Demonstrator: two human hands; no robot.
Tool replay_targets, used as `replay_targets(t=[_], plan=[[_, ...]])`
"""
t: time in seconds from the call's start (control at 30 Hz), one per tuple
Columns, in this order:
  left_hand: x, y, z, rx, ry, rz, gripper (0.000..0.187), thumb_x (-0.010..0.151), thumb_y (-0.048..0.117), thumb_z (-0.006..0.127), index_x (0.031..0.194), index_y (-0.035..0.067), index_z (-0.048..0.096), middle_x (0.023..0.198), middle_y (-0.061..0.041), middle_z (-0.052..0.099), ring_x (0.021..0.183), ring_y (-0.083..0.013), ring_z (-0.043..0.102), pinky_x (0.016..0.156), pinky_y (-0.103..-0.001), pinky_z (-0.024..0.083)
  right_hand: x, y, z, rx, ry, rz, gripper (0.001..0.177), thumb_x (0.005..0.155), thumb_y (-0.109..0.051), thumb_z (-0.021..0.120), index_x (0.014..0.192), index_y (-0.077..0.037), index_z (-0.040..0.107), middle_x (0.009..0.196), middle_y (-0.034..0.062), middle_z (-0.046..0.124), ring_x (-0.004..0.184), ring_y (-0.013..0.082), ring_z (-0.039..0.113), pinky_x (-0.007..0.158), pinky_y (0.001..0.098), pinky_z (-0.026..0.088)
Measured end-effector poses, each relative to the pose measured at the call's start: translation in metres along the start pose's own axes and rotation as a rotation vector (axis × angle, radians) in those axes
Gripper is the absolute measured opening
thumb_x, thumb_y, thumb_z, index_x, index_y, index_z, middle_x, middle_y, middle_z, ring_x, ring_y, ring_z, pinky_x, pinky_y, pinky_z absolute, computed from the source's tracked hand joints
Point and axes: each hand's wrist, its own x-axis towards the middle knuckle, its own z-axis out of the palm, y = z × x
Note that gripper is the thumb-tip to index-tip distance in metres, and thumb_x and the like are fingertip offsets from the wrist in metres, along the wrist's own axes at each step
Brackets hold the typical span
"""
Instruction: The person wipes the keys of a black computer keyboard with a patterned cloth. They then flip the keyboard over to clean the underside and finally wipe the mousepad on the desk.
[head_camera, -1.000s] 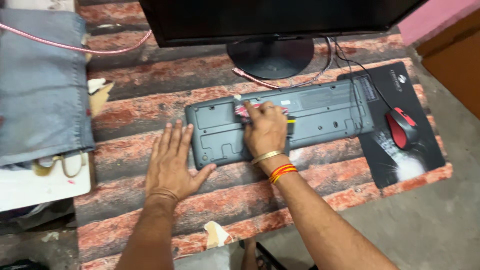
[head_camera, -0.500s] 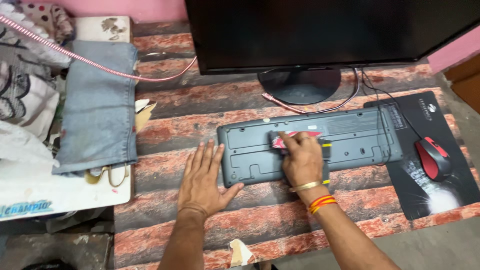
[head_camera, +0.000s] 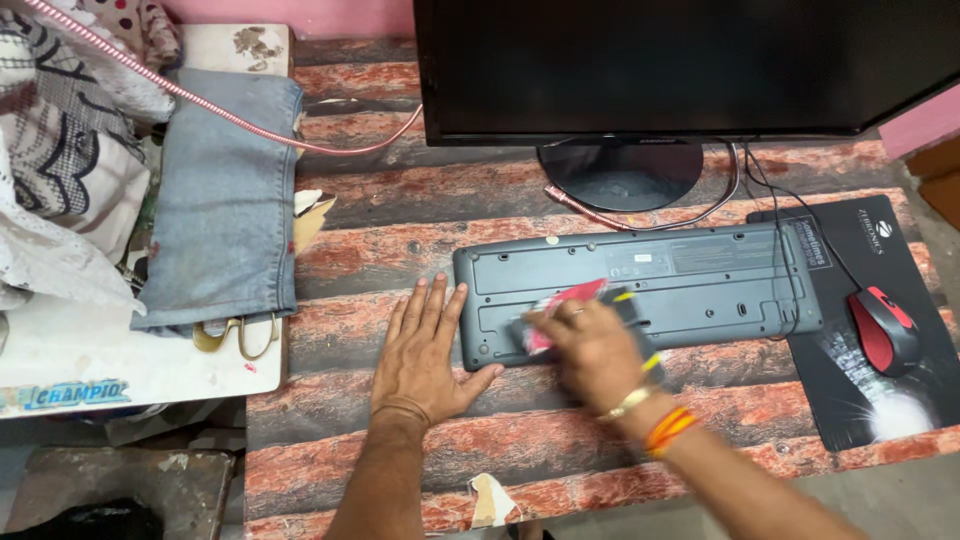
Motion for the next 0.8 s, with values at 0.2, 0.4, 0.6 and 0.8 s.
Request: replay_targets(t=[0.2,0.4,0.6,0.8], plan=[[-0.001,-0.002,0.002,-0.032,0.027,0.009,0.110,0.078,0.080,0.055,0.160,0.018,0.016,0.167,-0.014,0.014,0.153,-0.0293,0.008,0.124,-0.044,0.006,-0.016,0.029,-0.016,-0.060,0.098,0.137,0.049,0.075,0.008,0.065,0.118,-0.012,0.075,0.090,0.0088,0.064,0.082,0.0291,0.059,0.076,0.0417,0.052],[-0.002,0.000,-0.003,-0.019,0.008,-0.003,0.110,0.078,0.078,0.059,0.159,0.017,0.016,0.166,-0.014,0.013,0.154,-0.0286,0.008,0.124,-0.044,0.006,-0.002,-0.029,0.018,0.051,0.191,0.157,0.051,0.071,0.008,0.062,0.115,-0.013,0.076,0.092,0.0092,0.064,0.085,0.0319,0.058,0.075,0.0447,0.047],[0.000,0.004,-0.006,0.017,-0.017,-0.015,0.111,0.077,0.077,0.058,0.162,0.019,0.014,0.171,-0.012,0.011,0.153,-0.0272,0.007,0.124,-0.043,0.006,0.006,-0.034,0.015,0.050,0.010,0.017,0.055,0.076,0.008,0.062,0.125,-0.014,0.074,0.093,0.0074,0.062,0.085,0.0268,0.058,0.079,0.0389,0.051],[-0.004,0.006,-0.016,0.011,-0.059,-0.023,0.111,0.079,0.077,0.058,0.161,0.017,0.014,0.168,-0.013,0.012,0.155,-0.0291,0.007,0.125,-0.044,0.006,0.006,-0.014,-0.006,0.020,-0.120,-0.124,0.057,0.069,0.001,0.065,0.123,-0.017,0.074,0.093,0.0081,0.065,0.085,0.0310,0.059,0.077,0.0425,0.051]])
